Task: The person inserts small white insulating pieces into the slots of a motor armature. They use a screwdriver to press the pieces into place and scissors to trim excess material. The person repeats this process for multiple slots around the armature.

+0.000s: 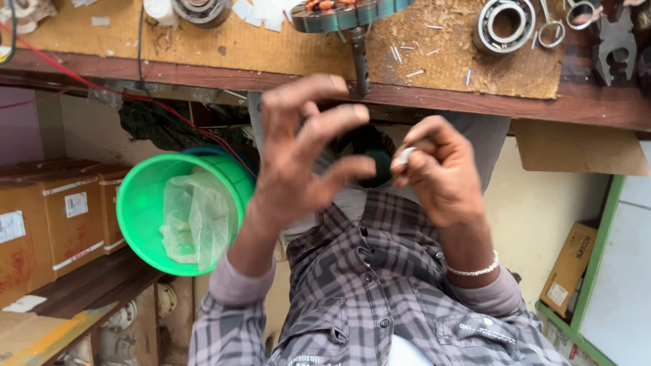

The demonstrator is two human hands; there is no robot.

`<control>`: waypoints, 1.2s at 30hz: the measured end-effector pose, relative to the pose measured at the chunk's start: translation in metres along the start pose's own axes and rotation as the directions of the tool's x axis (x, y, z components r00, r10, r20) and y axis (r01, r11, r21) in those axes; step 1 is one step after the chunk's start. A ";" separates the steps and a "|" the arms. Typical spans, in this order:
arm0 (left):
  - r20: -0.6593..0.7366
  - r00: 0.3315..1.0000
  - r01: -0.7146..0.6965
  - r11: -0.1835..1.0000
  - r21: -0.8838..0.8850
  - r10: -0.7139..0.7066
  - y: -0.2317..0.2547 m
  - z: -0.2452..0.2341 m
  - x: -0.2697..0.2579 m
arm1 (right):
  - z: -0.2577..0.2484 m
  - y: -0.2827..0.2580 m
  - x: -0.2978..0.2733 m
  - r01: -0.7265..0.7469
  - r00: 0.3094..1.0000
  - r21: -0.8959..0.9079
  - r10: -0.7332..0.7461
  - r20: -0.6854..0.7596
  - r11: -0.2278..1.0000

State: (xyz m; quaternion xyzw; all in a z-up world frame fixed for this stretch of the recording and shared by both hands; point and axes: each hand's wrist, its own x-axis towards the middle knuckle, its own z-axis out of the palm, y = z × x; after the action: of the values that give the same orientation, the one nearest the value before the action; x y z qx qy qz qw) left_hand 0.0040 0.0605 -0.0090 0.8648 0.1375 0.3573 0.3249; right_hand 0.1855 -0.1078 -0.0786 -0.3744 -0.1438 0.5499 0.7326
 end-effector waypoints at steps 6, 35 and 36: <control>-0.025 0.960 -0.258 0.917 0.304 0.278 -0.067 0.008 0.074 | 0.019 -0.027 0.020 0.456 0.882 -0.385 -0.467 0.070 0.803; -0.033 0.999 0.011 0.997 -0.077 -0.013 -0.082 0.022 0.105 | 0.039 -0.028 0.133 0.692 0.587 -0.711 -0.671 0.454 0.125; -0.042 0.999 0.026 0.995 -0.098 -0.030 -0.083 0.022 0.104 | 0.040 -0.027 0.134 0.691 0.603 -0.707 -0.662 0.446 0.153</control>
State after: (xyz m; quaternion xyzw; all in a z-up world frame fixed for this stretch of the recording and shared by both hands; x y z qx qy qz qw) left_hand 0.0928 0.1610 -0.0205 0.8380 0.1389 0.3776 0.3686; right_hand 0.2268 0.0268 -0.0598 -0.5593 -0.5483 0.0285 0.6211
